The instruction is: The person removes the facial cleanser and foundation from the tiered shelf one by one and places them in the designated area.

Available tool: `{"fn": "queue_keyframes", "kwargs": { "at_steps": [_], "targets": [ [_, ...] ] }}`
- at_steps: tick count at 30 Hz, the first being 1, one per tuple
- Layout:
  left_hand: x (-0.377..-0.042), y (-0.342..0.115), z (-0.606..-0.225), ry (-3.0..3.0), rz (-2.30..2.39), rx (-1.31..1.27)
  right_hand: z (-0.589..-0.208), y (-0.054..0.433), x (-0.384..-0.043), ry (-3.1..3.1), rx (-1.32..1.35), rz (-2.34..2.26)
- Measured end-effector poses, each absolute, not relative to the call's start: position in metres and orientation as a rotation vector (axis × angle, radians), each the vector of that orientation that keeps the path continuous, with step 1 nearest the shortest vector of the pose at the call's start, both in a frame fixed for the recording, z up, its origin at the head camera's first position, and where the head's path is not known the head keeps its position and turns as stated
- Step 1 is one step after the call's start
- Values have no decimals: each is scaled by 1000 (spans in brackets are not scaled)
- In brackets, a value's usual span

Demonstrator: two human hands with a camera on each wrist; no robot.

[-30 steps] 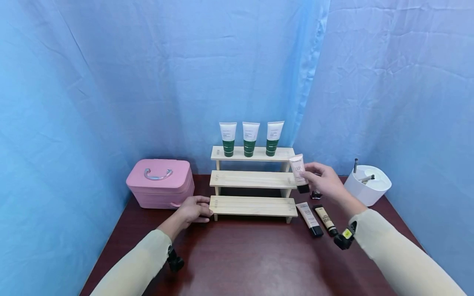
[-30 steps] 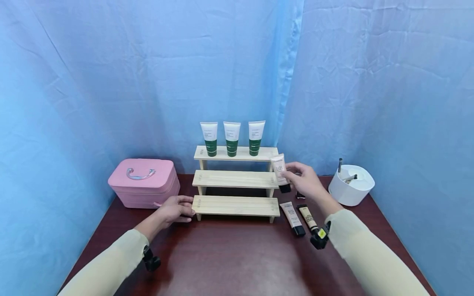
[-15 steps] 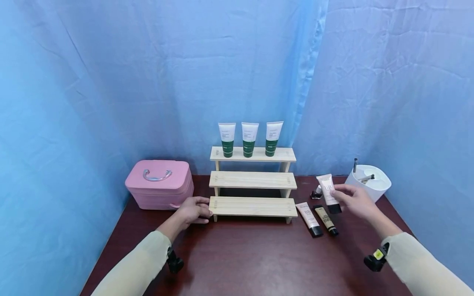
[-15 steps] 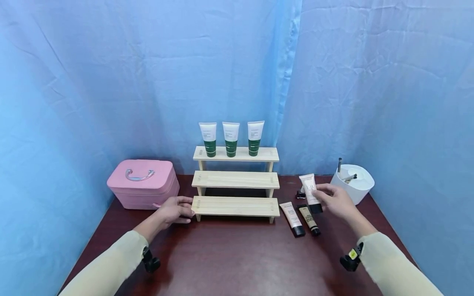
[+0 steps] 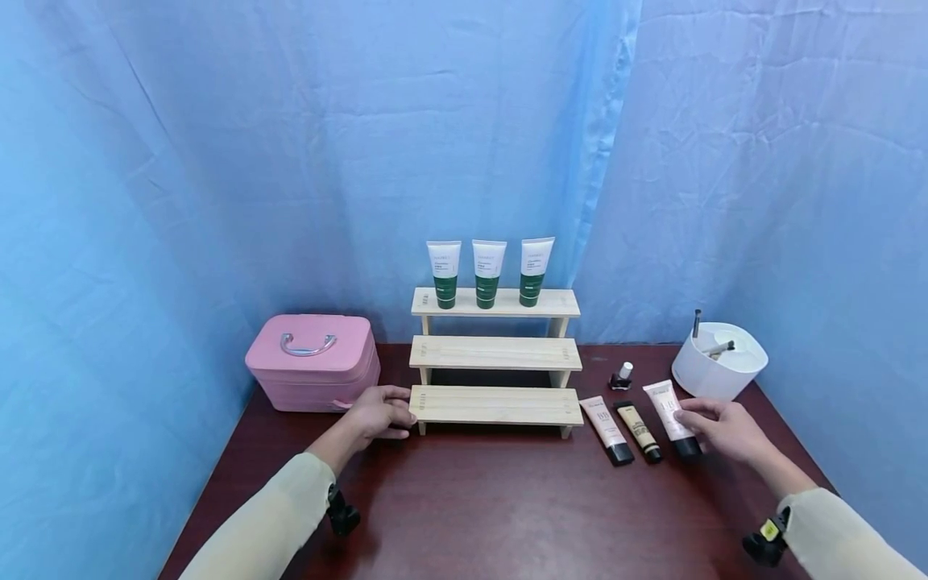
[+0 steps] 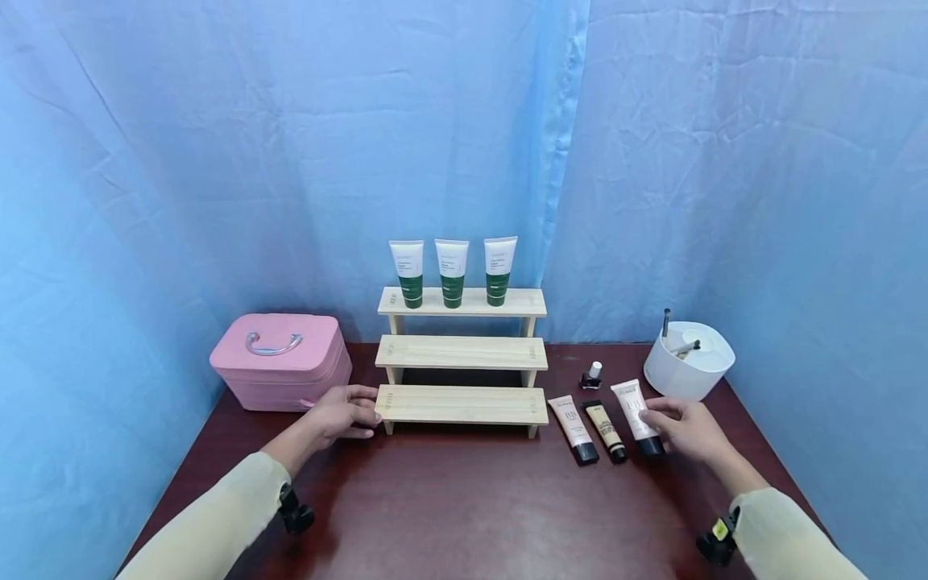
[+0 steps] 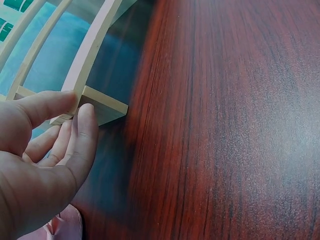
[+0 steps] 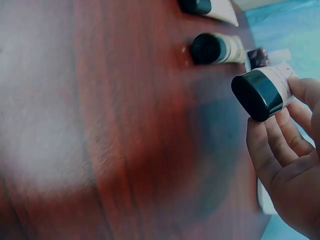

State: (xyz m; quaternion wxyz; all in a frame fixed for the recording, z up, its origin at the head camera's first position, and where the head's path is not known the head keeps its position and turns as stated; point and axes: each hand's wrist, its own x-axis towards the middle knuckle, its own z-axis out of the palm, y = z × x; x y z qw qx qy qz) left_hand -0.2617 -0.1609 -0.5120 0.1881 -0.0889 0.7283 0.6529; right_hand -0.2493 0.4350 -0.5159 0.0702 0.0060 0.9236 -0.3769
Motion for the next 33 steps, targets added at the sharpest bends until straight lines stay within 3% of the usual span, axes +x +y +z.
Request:
{"fn": "queue_keyframes", "kwargs": {
  "at_steps": [33],
  "targets": [
    [-260, -161, -507, 2043, 1809, -254, -529, 440, -253, 2871, 54, -890]
  ]
}}
